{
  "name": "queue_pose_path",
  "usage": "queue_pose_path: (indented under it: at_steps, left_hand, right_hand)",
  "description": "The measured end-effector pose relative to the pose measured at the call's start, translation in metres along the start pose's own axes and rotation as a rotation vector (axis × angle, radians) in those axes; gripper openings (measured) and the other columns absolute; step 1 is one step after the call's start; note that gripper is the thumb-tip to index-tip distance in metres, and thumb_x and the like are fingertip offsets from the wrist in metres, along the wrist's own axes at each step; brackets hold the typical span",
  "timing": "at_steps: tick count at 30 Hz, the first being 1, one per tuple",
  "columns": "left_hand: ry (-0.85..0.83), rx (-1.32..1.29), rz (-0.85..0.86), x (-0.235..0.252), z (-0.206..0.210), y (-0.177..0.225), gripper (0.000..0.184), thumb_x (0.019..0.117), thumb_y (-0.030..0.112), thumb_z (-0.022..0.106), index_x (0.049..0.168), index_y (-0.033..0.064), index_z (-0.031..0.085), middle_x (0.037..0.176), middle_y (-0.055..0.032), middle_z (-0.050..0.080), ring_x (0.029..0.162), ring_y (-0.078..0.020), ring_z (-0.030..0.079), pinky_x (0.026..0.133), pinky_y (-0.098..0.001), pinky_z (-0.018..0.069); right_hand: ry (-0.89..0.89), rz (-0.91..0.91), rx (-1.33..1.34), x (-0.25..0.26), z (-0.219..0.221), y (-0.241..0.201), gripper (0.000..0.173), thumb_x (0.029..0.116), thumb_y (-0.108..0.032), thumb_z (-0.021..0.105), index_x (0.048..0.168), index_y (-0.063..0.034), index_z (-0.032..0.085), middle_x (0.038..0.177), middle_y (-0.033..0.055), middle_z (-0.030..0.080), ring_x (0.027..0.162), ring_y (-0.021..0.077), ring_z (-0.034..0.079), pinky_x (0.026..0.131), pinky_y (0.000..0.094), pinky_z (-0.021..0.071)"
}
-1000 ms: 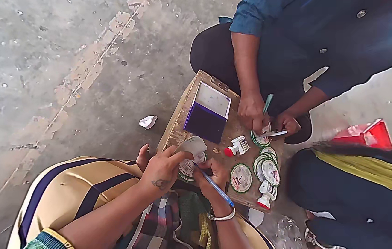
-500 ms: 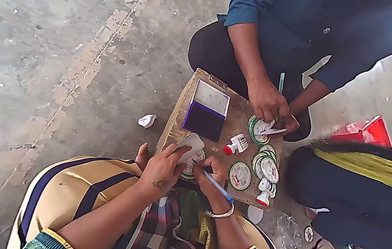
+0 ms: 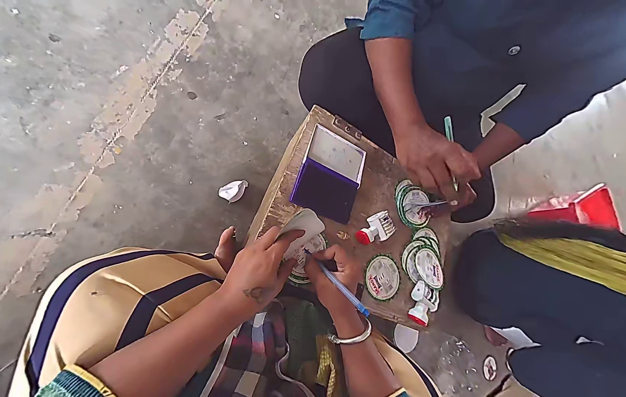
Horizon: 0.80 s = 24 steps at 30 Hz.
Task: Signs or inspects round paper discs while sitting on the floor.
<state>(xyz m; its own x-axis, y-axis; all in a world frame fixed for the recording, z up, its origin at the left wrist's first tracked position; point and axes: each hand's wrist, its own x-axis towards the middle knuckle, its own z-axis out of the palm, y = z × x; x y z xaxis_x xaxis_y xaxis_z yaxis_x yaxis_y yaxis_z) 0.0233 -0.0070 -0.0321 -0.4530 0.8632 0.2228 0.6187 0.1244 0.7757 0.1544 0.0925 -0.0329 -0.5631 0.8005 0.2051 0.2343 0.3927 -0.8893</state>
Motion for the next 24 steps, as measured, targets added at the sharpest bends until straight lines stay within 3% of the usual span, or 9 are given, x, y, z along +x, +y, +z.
queue_pose_path:
  at_steps: [2, 24]
  left_hand:
    - [0.0, -0.002, 0.001, 0.0005, -0.0007, -0.0008, 0.039, 0.0844, 0.013, 0.072, 0.122, 0.0057, 0.071, 0.103, -0.0178, 0.071, 0.088, -0.0351, 0.072, 0.084, -0.0635, 0.0486]
    - [-0.009, 0.013, 0.013, 0.0011, -0.0022, -0.0002, 0.038, 0.0841, 0.013, 0.073, 0.121, 0.0057, 0.072, 0.103, -0.0174, 0.072, 0.088, -0.0337, 0.073, 0.084, -0.062, 0.0493]
  right_hand:
    - [0.001, 0.006, 0.037, 0.001, 0.0014, -0.0005, 0.005, 0.0761, -0.002, 0.071, 0.077, -0.0029, 0.065, 0.073, -0.0057, 0.069, 0.065, -0.0089, 0.061, 0.061, 0.0094, 0.0511]
    - [0.045, 0.036, 0.008, 0.0008, 0.0051, 0.0035, 0.007, 0.0781, -0.004, 0.072, 0.075, -0.0044, 0.065, 0.07, -0.0056, 0.068, 0.064, -0.0075, 0.061, 0.06, 0.0115, 0.051]
